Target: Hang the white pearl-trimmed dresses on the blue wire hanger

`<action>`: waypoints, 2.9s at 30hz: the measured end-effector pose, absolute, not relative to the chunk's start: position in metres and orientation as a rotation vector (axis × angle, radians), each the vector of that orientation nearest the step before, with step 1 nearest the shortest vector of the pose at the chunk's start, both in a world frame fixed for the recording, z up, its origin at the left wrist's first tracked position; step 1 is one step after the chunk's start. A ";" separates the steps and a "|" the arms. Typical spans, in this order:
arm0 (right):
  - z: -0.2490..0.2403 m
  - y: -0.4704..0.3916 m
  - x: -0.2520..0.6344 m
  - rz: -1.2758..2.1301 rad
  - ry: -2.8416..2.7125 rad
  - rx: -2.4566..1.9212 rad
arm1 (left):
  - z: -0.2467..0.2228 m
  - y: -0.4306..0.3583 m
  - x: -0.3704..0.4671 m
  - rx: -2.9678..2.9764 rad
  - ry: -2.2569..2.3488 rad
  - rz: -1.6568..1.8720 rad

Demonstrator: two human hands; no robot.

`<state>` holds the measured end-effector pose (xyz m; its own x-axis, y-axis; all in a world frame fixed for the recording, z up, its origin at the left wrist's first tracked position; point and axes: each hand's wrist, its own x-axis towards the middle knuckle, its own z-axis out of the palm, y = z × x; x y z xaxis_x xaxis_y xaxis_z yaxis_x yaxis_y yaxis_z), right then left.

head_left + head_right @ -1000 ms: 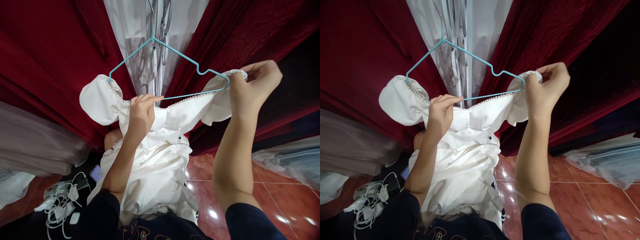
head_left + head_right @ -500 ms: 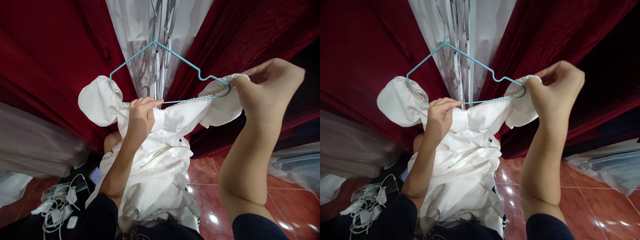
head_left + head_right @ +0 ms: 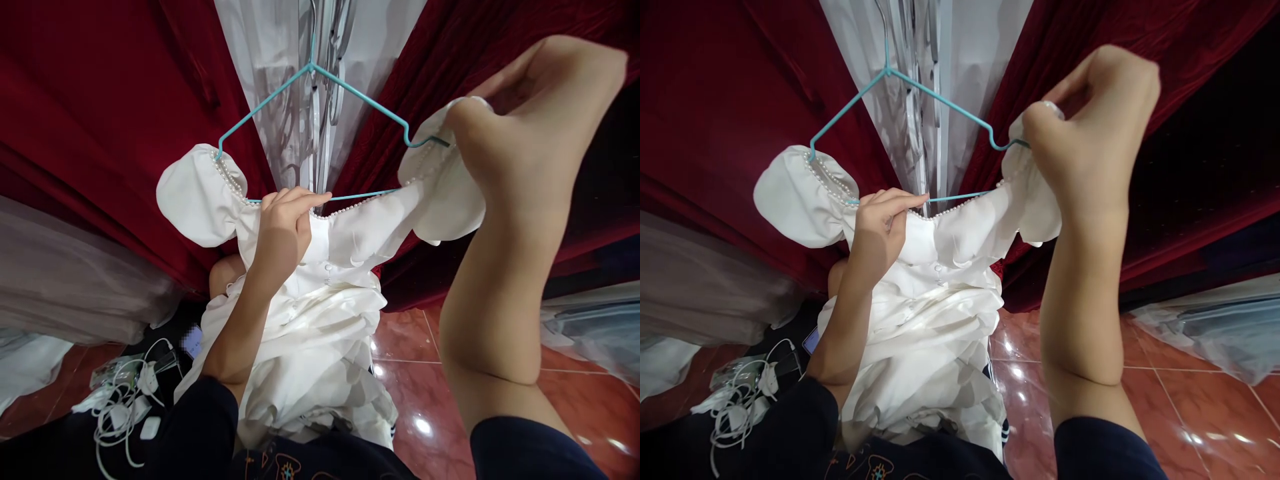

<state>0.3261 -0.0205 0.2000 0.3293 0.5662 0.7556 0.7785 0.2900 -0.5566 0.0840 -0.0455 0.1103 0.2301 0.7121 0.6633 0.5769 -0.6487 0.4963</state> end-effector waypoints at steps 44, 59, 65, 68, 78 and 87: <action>0.073 -0.026 0.253 0.210 -1.495 -0.885 | 0.137 0.005 -0.063 1.399 1.801 2.241; 0.075 -0.036 0.239 0.205 -1.475 -0.893 | 0.072 -0.031 0.049 1.531 1.056 1.920; 0.101 -0.048 0.262 -0.018 -1.403 -0.925 | 0.074 -0.031 0.055 1.410 1.194 1.941; 0.114 -0.036 0.291 -0.397 -1.254 -0.895 | 0.072 -0.030 0.055 1.313 1.014 2.039; 0.144 -0.012 0.325 -0.209 -1.295 -1.199 | 0.080 -0.026 0.043 1.258 0.846 2.154; 0.133 -0.012 0.366 0.016 -1.044 -1.622 | 0.077 -0.025 0.038 1.302 0.786 2.115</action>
<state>0.3662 -0.0122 0.1326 0.6044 0.6224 0.4973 0.6068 0.0448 -0.7936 0.0379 -0.0253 0.0770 -0.3951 0.6954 0.6002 -0.1346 -0.6902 0.7110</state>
